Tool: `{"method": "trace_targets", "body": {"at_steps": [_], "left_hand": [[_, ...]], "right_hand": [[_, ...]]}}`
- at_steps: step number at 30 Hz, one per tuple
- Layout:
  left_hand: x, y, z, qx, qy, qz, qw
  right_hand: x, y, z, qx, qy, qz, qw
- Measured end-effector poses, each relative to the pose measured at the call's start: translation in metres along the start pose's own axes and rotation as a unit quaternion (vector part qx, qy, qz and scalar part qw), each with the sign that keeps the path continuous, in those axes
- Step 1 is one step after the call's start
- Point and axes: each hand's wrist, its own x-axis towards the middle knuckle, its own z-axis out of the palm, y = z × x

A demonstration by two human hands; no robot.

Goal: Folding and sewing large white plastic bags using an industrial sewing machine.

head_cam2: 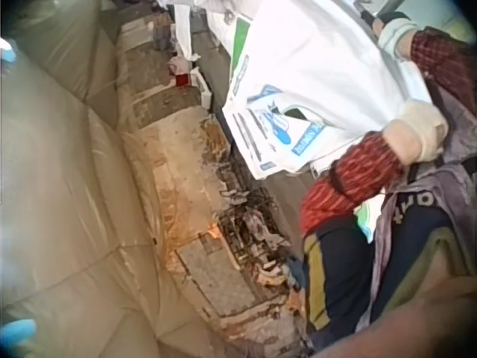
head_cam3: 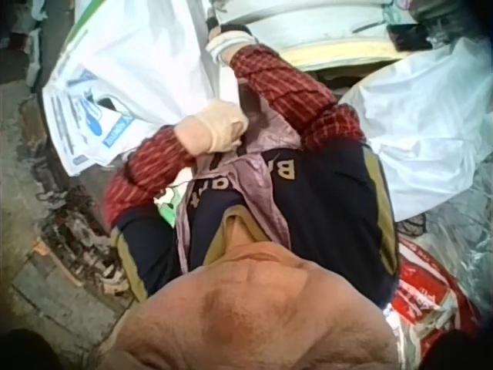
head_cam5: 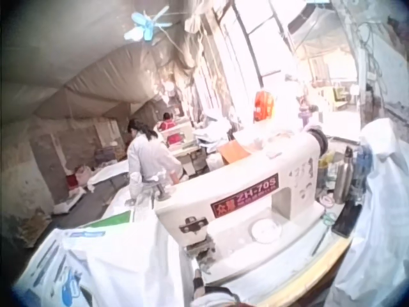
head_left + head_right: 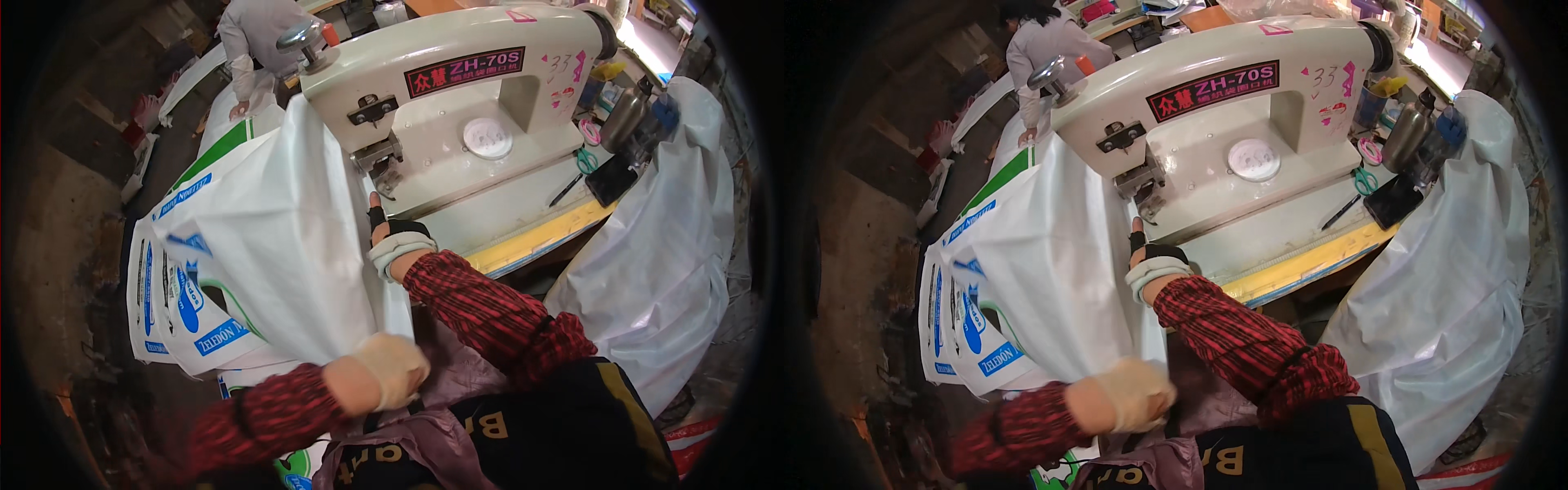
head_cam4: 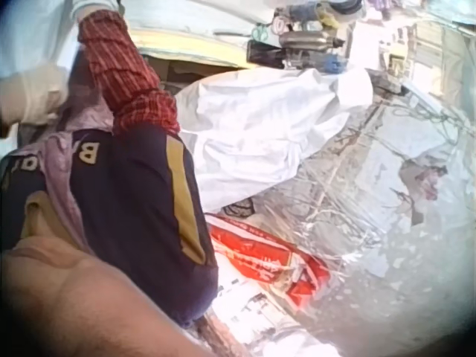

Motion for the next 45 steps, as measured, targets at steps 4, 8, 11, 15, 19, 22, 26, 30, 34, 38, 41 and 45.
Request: {"method": "trace_targets", "body": {"at_steps": [4, 8, 11, 15, 19, 22, 26, 30, 34, 38, 41, 45], "left_hand": [[0.034, -0.001, 0.003, -0.021, 0.021, 0.018, 0.999], [0.031, 0.021, -0.002, -0.012, -0.113, 0.058, 0.992], [0.012, 0.025, -0.011, -0.025, -0.206, 0.066, 0.976], [-0.021, 0.019, -0.076, 0.005, -0.239, 0.037, 0.970], [-0.064, 0.032, -0.109, 0.068, -0.170, -0.031, 0.983], [-0.054, 0.030, -0.083, 0.036, -0.191, -0.033, 0.980], [-0.005, 0.000, -0.039, 0.037, -0.032, 0.029, 0.998], [0.031, -0.023, -0.014, 0.042, 0.068, 0.000, 0.997], [0.051, -0.064, -0.020, 0.112, 0.156, -0.070, 0.979], [0.059, -0.113, -0.047, 0.165, 0.175, -0.119, 0.963], [0.058, -0.152, -0.060, 0.180, 0.216, -0.152, 0.948], [0.021, -0.207, -0.072, 0.219, 0.239, -0.289, 0.901]], "right_hand": [[0.049, 0.046, 0.043, -0.055, 0.009, -0.136, 0.989], [0.032, 0.075, 0.088, 0.026, 0.053, -0.279, 0.958], [-0.033, 0.072, 0.075, -0.103, 0.002, -0.294, 0.950], [-0.041, 0.073, 0.053, -0.320, -0.074, -0.260, 0.908], [-0.023, 0.043, 0.044, -0.179, 0.075, -0.186, 0.963], [-0.007, 0.022, 0.034, -0.159, 0.090, -0.176, 0.967], [0.024, 0.022, 0.026, -0.098, 0.083, -0.125, 0.984], [0.051, 0.035, 0.051, -0.053, 0.063, -0.192, 0.978], [0.094, 0.077, 0.052, 0.174, -0.031, -0.338, 0.924], [0.062, 0.080, 0.034, 0.526, -0.111, -0.399, 0.742], [0.038, 0.076, 0.024, 0.513, -0.079, -0.252, 0.816], [0.001, 0.064, 0.023, 0.471, -0.063, -0.234, 0.848]]}}
